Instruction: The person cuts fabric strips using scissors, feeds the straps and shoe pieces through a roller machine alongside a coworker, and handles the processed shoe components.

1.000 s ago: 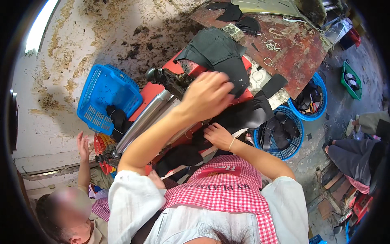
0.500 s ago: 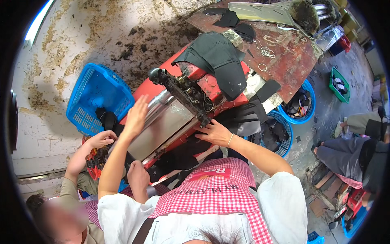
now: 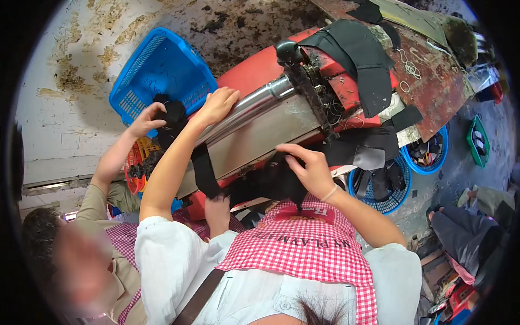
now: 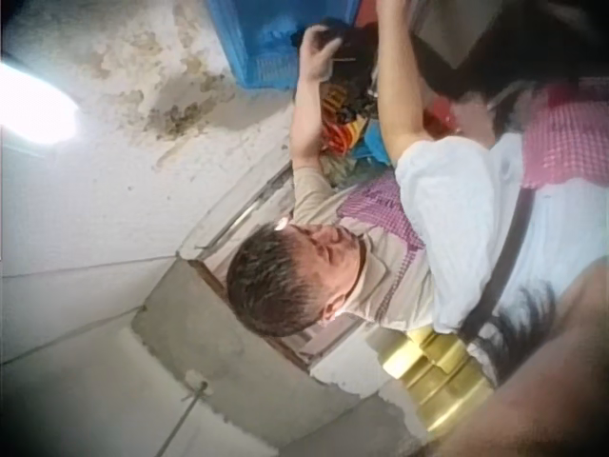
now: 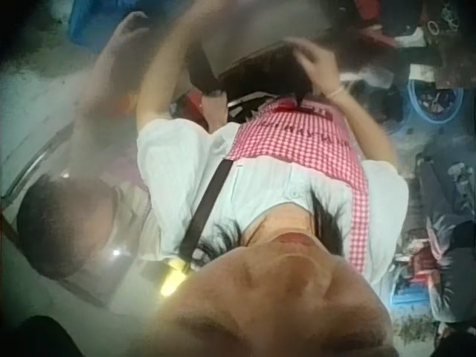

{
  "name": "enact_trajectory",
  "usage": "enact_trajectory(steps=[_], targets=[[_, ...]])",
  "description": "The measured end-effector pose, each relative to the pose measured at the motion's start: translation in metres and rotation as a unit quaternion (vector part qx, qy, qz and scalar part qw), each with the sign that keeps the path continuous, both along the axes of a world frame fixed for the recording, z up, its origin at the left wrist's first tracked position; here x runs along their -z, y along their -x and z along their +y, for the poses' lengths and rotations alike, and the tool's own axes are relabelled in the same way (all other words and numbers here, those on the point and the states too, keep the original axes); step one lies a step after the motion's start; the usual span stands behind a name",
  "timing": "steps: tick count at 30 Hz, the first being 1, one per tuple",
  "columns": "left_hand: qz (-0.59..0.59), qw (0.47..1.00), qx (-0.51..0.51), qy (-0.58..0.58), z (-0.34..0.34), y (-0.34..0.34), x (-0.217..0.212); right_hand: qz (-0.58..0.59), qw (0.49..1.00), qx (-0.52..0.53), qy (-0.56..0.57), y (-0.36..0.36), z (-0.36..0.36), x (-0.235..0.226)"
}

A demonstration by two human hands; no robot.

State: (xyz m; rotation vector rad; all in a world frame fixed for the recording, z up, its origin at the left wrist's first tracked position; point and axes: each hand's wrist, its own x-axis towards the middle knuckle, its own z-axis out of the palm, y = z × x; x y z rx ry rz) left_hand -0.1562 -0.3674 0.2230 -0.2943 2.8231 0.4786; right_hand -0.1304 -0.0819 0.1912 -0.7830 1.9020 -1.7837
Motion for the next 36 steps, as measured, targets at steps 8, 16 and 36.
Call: enact_trajectory(steps=[8, 16, 36], targets=[[-0.039, 0.994, -0.003, -0.105, -0.007, -0.007, -0.001, -0.142, 0.989, 0.03, 0.026, -0.018, -0.047, 0.023], [-0.031, 0.954, -0.076, -0.288, -0.021, -0.012, -0.015, 0.064, 0.998, -0.011, 0.016, -0.04, -0.037, 0.014], [0.074, 0.929, 0.212, 0.293, 0.045, -0.192, -0.022, 0.261, 0.945, -0.167, -0.101, -0.005, 0.034, 0.047]])
